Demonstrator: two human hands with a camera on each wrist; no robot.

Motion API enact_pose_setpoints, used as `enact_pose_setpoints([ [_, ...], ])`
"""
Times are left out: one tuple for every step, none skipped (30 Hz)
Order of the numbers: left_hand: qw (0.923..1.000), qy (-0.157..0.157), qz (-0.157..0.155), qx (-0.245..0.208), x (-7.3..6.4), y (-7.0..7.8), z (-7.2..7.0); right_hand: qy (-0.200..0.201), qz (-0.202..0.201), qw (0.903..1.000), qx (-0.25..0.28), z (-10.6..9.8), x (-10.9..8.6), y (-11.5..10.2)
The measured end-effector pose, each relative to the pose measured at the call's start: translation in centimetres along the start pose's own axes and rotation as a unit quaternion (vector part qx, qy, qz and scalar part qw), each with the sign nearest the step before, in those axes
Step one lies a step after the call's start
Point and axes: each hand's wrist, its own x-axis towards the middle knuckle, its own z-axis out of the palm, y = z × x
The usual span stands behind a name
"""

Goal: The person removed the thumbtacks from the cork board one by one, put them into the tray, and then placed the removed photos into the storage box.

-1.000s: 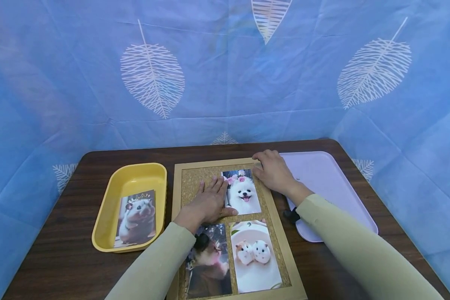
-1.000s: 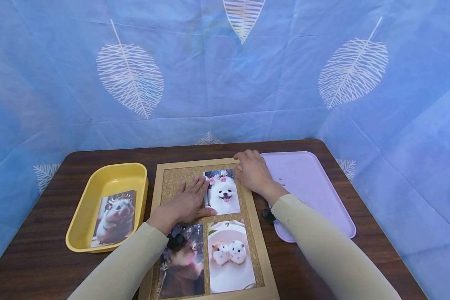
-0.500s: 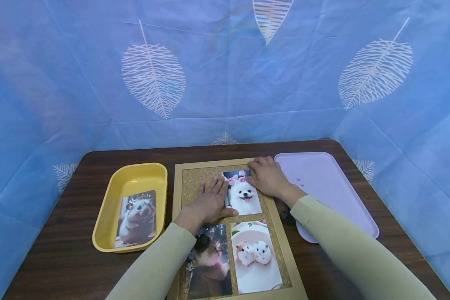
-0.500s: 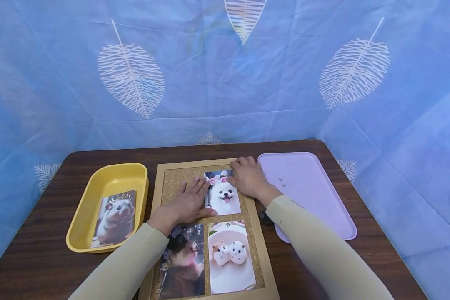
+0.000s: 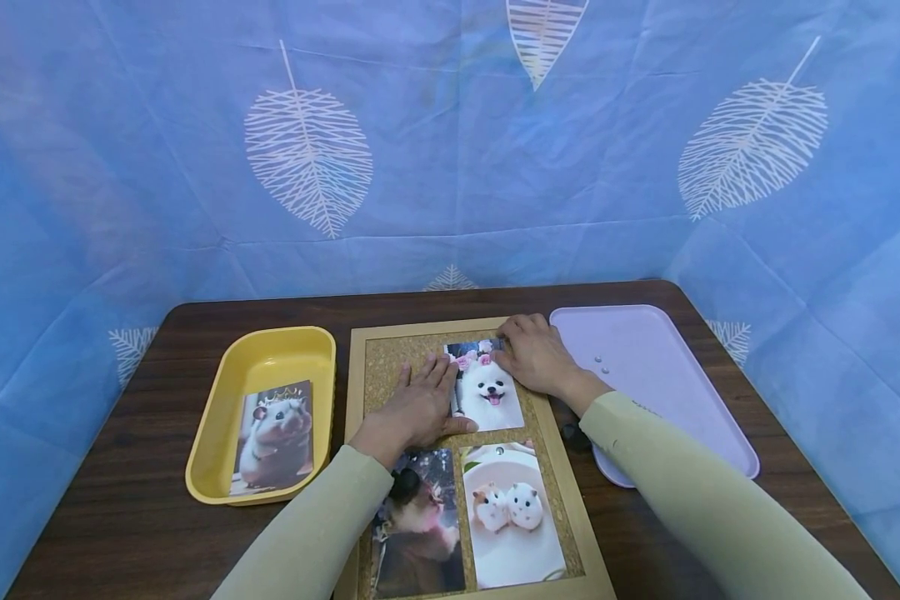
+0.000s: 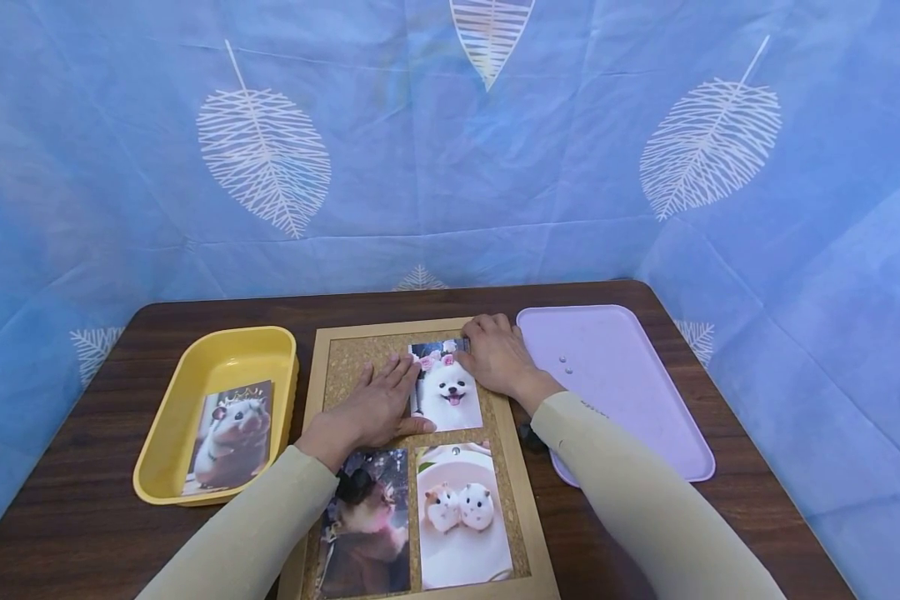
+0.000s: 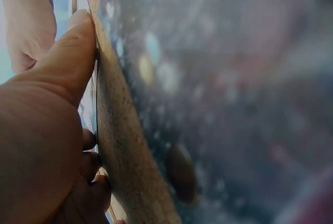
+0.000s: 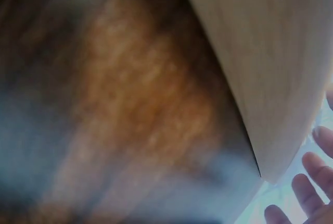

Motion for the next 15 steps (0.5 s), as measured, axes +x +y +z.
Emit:
enact_pose_setpoints([
  [1.0, 0.0, 0.0, 0.0, 0.01, 0.0, 0.01, 0.006, -0.001, 1.0, 0.008, -0.04, -0.01, -0.03],
  [1.0, 0.0, 0.001, 0.0, 0.02, -0.01, 0.01, 0.012, -0.001, 0.9998, 0.016, -0.06, 0.0, -0.07],
  [1.0, 0.001, 0.001, 0.0, 0.02, -0.02, 0.02, 0.018, -0.002, 0.9996, 0.022, -0.08, 0.01, -0.11],
  [1.0, 0.001, 0.002, 0.0, 0.02, -0.03, 0.01, 0.024, -0.004, 0.9993, 0.027, -0.09, 0.03, -0.13],
  [1.0, 0.001, 0.002, 0.0, 0.02, -0.04, 0.0, 0.03, -0.005, 0.9991, 0.03, -0.09, 0.05, -0.16],
  [1.0, 0.001, 0.002, 0.0, 0.01, -0.07, 0.0, 0.038, -0.007, 0.9987, 0.034, -0.09, 0.08, -0.19],
  [1.0, 0.001, 0.003, 0.0, 0.02, -0.06, -0.01, 0.045, -0.008, 0.9982, 0.038, -0.11, 0.1, -0.26],
  [1.0, 0.002, 0.003, 0.0, 0.01, -0.06, -0.02, 0.052, -0.011, 0.9977, 0.042, -0.11, 0.13, -0.31],
  [1.0, 0.002, 0.003, -0.001, 0.02, -0.07, -0.02, 0.06, -0.013, 0.9971, 0.045, -0.12, 0.14, -0.37],
  [1.0, 0.003, 0.004, -0.001, 0.02, -0.07, -0.02, 0.069, -0.016, 0.9963, 0.049, -0.12, 0.18, -0.44],
  [1.0, 0.003, 0.004, -0.001, 0.03, -0.07, -0.02, 0.077, -0.02, 0.9954, 0.054, -0.13, 0.2, -0.55],
  [1.0, 0.004, 0.004, -0.002, 0.03, -0.07, 0.0, 0.085, -0.023, 0.9944, 0.058, -0.13, 0.22, -0.65],
  [1.0, 0.004, 0.005, -0.003, 0.02, -0.08, 0.01, 0.094, -0.026, 0.9932, 0.063, -0.13, 0.25, -0.77],
  [1.0, 0.005, 0.005, -0.003, -0.01, -0.08, 0.02, 0.102, -0.03, 0.992, 0.068, -0.09, 0.28, -0.85],
  [1.0, 0.006, 0.006, -0.003, -0.04, -0.08, 0.03, 0.11, -0.033, 0.9907, 0.073, -0.07, 0.29, -0.95],
])
